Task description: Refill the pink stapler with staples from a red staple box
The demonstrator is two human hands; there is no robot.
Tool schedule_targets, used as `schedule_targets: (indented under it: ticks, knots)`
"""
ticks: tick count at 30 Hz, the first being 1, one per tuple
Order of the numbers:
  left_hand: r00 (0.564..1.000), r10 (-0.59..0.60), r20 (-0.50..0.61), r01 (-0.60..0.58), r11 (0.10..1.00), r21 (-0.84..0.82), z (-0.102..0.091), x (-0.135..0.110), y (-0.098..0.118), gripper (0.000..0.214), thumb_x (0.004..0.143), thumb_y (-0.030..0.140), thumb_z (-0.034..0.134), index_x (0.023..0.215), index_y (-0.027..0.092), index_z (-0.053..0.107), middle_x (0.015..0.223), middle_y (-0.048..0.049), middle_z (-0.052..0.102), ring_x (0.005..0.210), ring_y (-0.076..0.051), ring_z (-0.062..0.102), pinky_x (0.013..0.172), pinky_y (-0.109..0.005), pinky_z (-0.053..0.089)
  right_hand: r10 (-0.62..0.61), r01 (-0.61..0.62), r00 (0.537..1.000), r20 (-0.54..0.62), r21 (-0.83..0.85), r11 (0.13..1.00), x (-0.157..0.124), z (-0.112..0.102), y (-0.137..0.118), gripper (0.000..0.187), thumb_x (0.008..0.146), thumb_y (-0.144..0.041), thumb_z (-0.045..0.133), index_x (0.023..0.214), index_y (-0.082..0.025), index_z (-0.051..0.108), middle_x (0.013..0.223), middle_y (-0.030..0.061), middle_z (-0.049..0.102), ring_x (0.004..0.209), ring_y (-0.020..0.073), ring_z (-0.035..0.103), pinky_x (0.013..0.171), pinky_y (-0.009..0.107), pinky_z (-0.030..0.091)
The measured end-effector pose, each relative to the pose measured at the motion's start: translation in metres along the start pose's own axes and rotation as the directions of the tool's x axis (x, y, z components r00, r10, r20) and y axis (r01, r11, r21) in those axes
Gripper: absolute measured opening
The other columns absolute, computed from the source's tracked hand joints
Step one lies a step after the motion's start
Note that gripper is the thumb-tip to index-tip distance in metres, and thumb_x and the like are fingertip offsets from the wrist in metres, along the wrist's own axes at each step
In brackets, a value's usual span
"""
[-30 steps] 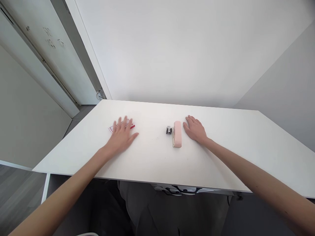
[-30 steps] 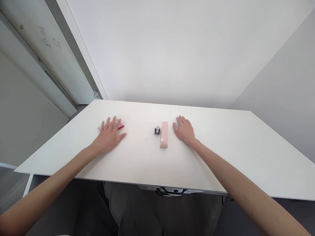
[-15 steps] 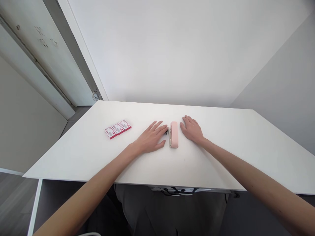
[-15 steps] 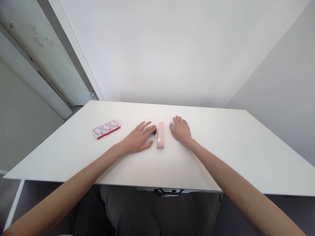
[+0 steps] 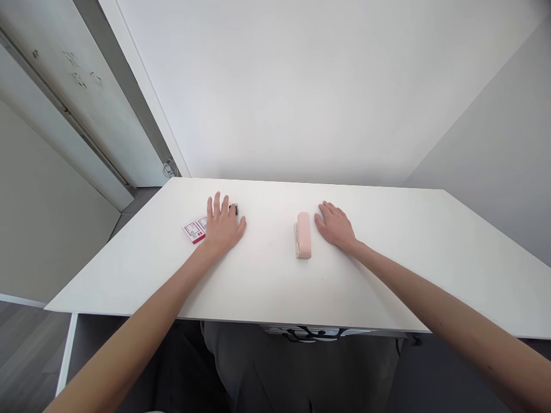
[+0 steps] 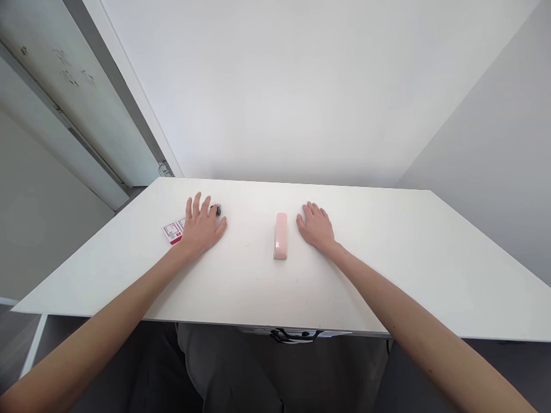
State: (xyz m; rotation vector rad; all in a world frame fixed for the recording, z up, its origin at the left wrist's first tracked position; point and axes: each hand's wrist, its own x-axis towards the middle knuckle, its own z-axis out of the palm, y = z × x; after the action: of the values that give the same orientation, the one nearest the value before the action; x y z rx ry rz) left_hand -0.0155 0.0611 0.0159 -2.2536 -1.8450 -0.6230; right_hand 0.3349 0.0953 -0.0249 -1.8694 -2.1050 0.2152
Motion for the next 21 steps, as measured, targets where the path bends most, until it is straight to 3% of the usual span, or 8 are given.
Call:
schedule_targets:
  ticks: [6,11,14,18,21]
  knots:
    - [0.995,-0.079,-0.065,0.082,0.996,0.041,-0.002,-0.004,-0.002,0.069,0.094,0.043,0.048,0.150,0.003,0.056,0.171,-0.0240,0.036,0.167,-0.044,0.005,0.134,-0.071,-0.003,0.004,-0.004,1.000,0.008,-0.001,1.000,-0.001,-0.002,-0.001,0.065,0.110,-0.045,0.024,0.162,-0.011,0.042,0.176,0.0122,0.033,0.165,0.0263,0.026,0.135,0.045,0.017]
    - [0.990,-0.097,-0.098,0.100,0.995,0.023,-0.005,-0.008,0.004,0.078,0.094,0.039,0.051,0.161,0.002,0.038,0.176,-0.0238,0.024,0.167,-0.043,0.003,0.134,-0.071,0.000,0.006,-0.006,1.000,0.009,-0.002,1.000,-0.001,-0.001,-0.001,0.066,0.110,-0.043,0.024,0.162,-0.008,0.042,0.176,0.0128,0.034,0.165,0.0266,0.026,0.135,0.045,0.017]
    - [0.994,-0.007,-0.107,0.007,1.000,-0.006,-0.008,-0.012,0.008,0.073,0.096,0.035,0.052,0.161,0.006,0.037,0.177,-0.0228,0.020,0.168,-0.041,0.003,0.134,-0.070,0.008,0.004,-0.004,1.000,0.004,-0.003,1.000,-0.001,0.000,0.000,0.064,0.110,-0.042,0.024,0.161,-0.009,0.043,0.176,0.0128,0.034,0.165,0.0262,0.026,0.135,0.045,0.017]
    - [0.979,0.195,-0.063,-0.203,0.966,-0.158,-0.005,-0.016,0.027,0.056,0.099,0.027,0.051,0.154,0.019,0.046,0.171,-0.0155,0.040,0.166,-0.034,0.022,0.132,-0.065,0.024,0.001,-0.001,1.000,-0.003,-0.001,1.000,-0.001,0.000,0.001,0.063,0.110,-0.042,0.026,0.160,-0.010,0.045,0.175,0.0133,0.035,0.165,0.0264,0.026,0.135,0.046,0.018]
    - [0.958,0.283,0.035,-0.253,0.901,-0.352,0.003,-0.014,0.049,0.061,0.099,0.028,0.050,0.159,0.020,0.038,0.164,-0.0143,0.049,0.160,-0.031,0.036,0.129,-0.057,0.035,-0.002,0.002,1.000,-0.001,-0.002,1.000,-0.001,0.000,0.001,0.063,0.110,-0.042,0.025,0.161,-0.009,0.044,0.175,0.0137,0.035,0.165,0.0269,0.026,0.135,0.046,0.019]
